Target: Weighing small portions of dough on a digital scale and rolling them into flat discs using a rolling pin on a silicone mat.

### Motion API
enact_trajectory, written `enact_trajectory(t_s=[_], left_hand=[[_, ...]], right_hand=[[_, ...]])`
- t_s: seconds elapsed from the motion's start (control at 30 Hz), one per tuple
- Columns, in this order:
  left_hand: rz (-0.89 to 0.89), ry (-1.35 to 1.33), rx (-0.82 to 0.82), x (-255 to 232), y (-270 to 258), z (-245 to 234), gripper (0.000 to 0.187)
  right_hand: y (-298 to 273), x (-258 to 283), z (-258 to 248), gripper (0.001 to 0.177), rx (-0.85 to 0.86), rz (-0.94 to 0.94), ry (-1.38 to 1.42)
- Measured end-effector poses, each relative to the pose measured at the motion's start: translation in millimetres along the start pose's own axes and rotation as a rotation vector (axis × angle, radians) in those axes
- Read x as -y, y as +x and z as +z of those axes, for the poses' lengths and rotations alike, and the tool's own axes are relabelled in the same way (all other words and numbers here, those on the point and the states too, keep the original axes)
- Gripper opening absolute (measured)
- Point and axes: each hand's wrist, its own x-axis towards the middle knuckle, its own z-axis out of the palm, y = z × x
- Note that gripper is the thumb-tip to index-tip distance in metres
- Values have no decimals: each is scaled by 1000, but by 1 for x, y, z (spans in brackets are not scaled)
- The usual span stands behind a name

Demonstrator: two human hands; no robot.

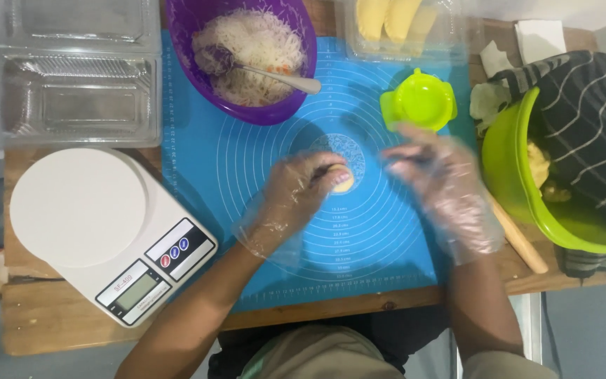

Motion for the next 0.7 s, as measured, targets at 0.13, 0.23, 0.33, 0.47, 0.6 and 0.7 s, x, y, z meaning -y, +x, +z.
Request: enact_trajectory(t_s=[0.13,0.23,0.33,0.47,0.6,0.7], left_hand=[[38,154,126,-10,-3,9,28],[191,302,168,-5,-2,18,25],[368,447,65,12,1,31,18],[408,451,26,7,2,26,21],[421,578,-26,14,1,30,25],[327,734,11,5,2,27,45]], right_hand=[[-2,-20,-36,40,-108,-166,56],[-5,-27,-44,30,-101,-254,144],[-12,-22,-46,31,-116,-262,159],[-29,-2,-50,34,-142,-186,236],[-48,9,-70,31,-56,-254,-64],[-62,-5,-84,30,-71,-247,-185]])
